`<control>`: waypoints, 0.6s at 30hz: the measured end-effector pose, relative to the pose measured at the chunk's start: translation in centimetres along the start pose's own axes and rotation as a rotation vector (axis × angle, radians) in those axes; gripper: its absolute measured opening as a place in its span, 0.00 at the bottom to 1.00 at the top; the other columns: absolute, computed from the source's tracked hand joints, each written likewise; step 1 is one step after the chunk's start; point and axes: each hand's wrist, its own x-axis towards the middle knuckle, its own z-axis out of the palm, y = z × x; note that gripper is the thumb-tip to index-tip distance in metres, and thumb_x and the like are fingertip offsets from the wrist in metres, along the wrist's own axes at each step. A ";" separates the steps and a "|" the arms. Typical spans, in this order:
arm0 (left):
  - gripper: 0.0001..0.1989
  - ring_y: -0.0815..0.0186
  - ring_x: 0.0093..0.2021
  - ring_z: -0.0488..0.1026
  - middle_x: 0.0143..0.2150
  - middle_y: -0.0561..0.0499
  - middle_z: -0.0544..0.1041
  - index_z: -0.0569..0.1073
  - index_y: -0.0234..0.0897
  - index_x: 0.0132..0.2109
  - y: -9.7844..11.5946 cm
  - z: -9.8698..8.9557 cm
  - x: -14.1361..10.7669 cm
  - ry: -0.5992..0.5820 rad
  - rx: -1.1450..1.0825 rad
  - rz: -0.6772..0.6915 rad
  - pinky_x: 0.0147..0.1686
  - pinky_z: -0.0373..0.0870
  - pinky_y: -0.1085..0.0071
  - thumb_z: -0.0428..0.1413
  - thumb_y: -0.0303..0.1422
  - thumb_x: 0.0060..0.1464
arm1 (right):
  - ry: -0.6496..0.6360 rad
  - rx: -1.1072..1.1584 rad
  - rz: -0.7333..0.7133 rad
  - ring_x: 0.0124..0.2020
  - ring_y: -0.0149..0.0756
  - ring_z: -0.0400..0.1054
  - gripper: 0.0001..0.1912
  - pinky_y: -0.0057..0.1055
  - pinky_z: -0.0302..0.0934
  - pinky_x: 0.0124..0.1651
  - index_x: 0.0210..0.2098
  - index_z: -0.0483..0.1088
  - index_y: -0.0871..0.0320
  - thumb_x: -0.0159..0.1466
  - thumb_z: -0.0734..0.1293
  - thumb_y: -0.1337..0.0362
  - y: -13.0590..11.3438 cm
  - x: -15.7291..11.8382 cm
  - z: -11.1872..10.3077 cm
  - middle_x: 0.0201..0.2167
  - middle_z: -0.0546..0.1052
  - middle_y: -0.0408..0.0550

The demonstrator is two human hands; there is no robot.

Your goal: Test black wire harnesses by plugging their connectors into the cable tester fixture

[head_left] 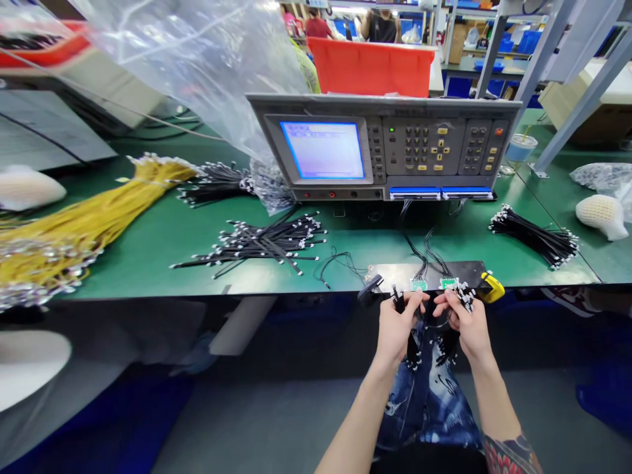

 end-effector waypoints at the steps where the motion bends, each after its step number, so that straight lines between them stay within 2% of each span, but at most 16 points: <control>1: 0.23 0.76 0.19 0.54 0.20 0.54 0.70 0.79 0.32 0.25 0.2 -0.3 -0.1 -0.050 0.013 -0.014 0.21 0.46 0.75 0.71 0.50 0.44 | -0.048 -0.003 0.026 0.12 0.23 0.48 0.28 0.26 0.40 0.16 0.27 0.79 0.61 0.60 0.75 0.39 -0.3 -0.1 -0.1 0.15 0.75 0.46; 4: 0.23 0.76 0.18 0.51 0.20 0.53 0.70 0.80 0.32 0.26 0.8 -1.3 -0.7 -0.224 0.096 -0.075 0.20 0.44 0.74 0.70 0.50 0.46 | -0.145 -0.016 0.009 0.13 0.25 0.53 0.30 0.26 0.49 0.18 0.20 0.73 0.59 0.61 0.75 0.39 -1.6 -0.8 -0.7 0.11 0.67 0.41; 6: 0.21 0.76 0.18 0.51 0.23 0.52 0.74 0.83 0.32 0.30 1.0 -2.0 -1.3 -0.257 0.190 -0.066 0.20 0.44 0.74 0.68 0.50 0.49 | -0.159 0.023 -0.052 0.15 0.27 0.57 0.29 0.27 0.56 0.22 0.19 0.72 0.57 0.62 0.75 0.40 -2.6 -1.4 -1.3 0.11 0.64 0.38; 7: 0.20 0.74 0.19 0.54 0.24 0.51 0.75 0.84 0.33 0.33 1.1 -2.3 -1.5 -0.244 0.242 -0.035 0.20 0.46 0.73 0.67 0.49 0.51 | -0.146 0.059 -0.080 0.14 0.27 0.56 0.28 0.27 0.55 0.21 0.21 0.73 0.57 0.63 0.74 0.40 -3.1 -1.7 -1.6 0.12 0.62 0.36; 10: 0.16 0.67 0.24 0.65 0.25 0.51 0.76 0.86 0.35 0.35 1.2 -2.6 -2.2 -0.234 0.398 0.068 0.25 0.57 0.72 0.63 0.45 0.56 | -0.046 0.087 -0.168 0.12 0.24 0.45 0.25 0.26 0.43 0.17 0.25 0.75 0.56 0.63 0.75 0.41 -4.1 -2.3 -1.9 0.12 0.54 0.32; 12: 0.17 0.64 0.26 0.68 0.24 0.51 0.75 0.84 0.36 0.31 1.1 -2.3 -2.4 -0.278 0.456 0.101 0.28 0.61 0.71 0.61 0.44 0.58 | -0.019 -0.025 -0.221 0.14 0.24 0.45 0.21 0.26 0.41 0.17 0.27 0.78 0.56 0.58 0.80 0.44 -4.4 -2.7 -1.2 0.13 0.56 0.32; 14: 0.18 0.64 0.26 0.67 0.22 0.51 0.74 0.80 0.36 0.26 0.8 -1.8 -2.4 -0.320 0.476 0.122 0.29 0.61 0.71 0.60 0.43 0.58 | -0.041 -0.142 -0.234 0.16 0.26 0.52 0.17 0.27 0.49 0.18 0.30 0.81 0.56 0.54 0.83 0.50 -4.2 -3.3 0.1 0.15 0.62 0.35; 16: 0.18 0.64 0.26 0.66 0.22 0.51 0.74 0.75 0.37 0.24 0.5 -1.3 -2.5 -0.332 0.478 0.143 0.29 0.60 0.71 0.59 0.41 0.58 | -0.049 -0.179 -0.242 0.19 0.31 0.63 0.14 0.29 0.60 0.22 0.30 0.82 0.56 0.57 0.81 0.52 -3.8 -3.8 1.4 0.18 0.71 0.40; 18: 0.17 0.65 0.26 0.65 0.23 0.51 0.74 0.73 0.37 0.23 0.3 -1.0 -2.5 -0.337 0.485 0.152 0.29 0.59 0.71 0.58 0.39 0.58 | -0.014 -0.188 -0.275 0.23 0.36 0.70 0.13 0.32 0.66 0.27 0.29 0.81 0.56 0.60 0.78 0.53 -3.3 -4.2 2.3 0.23 0.78 0.45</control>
